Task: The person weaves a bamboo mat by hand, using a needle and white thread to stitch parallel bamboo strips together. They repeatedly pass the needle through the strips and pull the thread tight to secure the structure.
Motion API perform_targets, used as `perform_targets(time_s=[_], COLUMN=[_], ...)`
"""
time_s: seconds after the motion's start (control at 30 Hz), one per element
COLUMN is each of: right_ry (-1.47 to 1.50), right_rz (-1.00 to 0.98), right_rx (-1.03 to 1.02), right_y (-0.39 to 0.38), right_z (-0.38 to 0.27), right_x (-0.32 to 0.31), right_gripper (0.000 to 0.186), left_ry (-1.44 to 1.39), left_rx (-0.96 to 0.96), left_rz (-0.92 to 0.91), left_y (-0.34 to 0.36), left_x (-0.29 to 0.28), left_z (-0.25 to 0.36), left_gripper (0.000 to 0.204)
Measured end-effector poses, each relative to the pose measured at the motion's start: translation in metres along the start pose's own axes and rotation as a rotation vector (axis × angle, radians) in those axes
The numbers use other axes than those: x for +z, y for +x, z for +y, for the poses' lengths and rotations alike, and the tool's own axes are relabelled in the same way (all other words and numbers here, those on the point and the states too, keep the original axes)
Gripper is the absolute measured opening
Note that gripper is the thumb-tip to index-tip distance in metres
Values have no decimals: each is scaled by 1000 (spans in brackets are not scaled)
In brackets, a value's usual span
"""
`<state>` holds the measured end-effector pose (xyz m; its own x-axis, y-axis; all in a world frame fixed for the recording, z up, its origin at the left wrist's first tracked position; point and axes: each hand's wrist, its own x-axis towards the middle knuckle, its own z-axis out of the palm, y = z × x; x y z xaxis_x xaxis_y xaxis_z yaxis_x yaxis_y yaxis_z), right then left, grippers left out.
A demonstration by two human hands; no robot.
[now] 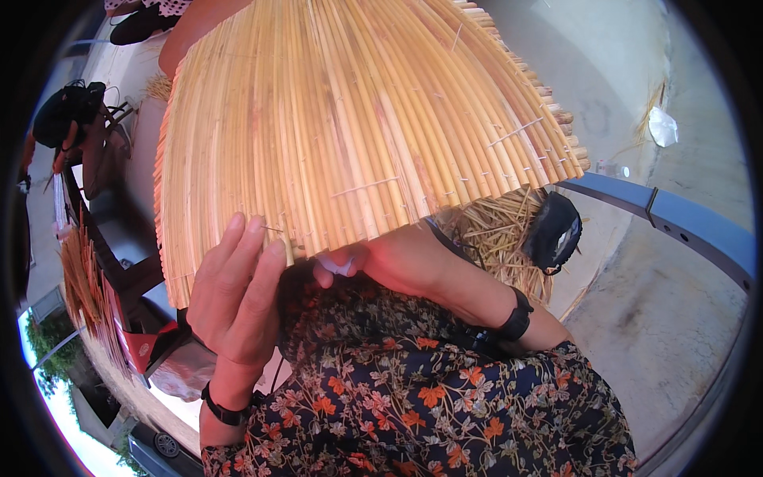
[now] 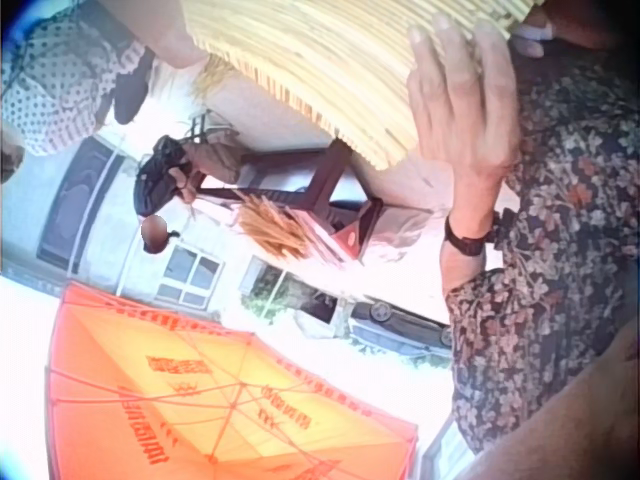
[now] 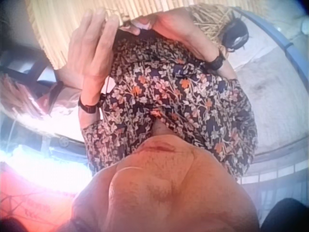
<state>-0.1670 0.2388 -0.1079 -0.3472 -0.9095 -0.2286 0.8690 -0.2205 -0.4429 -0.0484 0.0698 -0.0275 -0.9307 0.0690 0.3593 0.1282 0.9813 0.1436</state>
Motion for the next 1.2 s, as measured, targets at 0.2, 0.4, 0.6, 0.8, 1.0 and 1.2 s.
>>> perform_targets(time_s=[0.2, 0.4, 0.6, 0.8, 1.0, 1.2], right_ry=[-457, -1782, -1954, -1827, -1866, -1812], right_rz=[120, 92, 45, -223, -320, -481], right_rx=[-34, 118, -233, -344, -260, -450], right_y=[-6, -66, -29, 43, 55, 65], right_z=[5, -35, -50, -43, -44, -43], right_x=[-9, 38, 70, 41, 40, 33], right_gripper=[28, 25, 16, 11, 11, 14], left_ry=[-6, -28, -66, -108, -115, -97], left_rx=[19, -47, -97, -148, -168, -185], left_rz=[-6, 70, 144, 236, 320, 365], left_y=[-8, -48, -62, -62, -59, -56], left_x=[9, 34, 39, 49, 58, 65], left_z=[-5, -8, -8, -6, -6, -5], left_gripper=[29, 30, 32, 34, 29, 29])
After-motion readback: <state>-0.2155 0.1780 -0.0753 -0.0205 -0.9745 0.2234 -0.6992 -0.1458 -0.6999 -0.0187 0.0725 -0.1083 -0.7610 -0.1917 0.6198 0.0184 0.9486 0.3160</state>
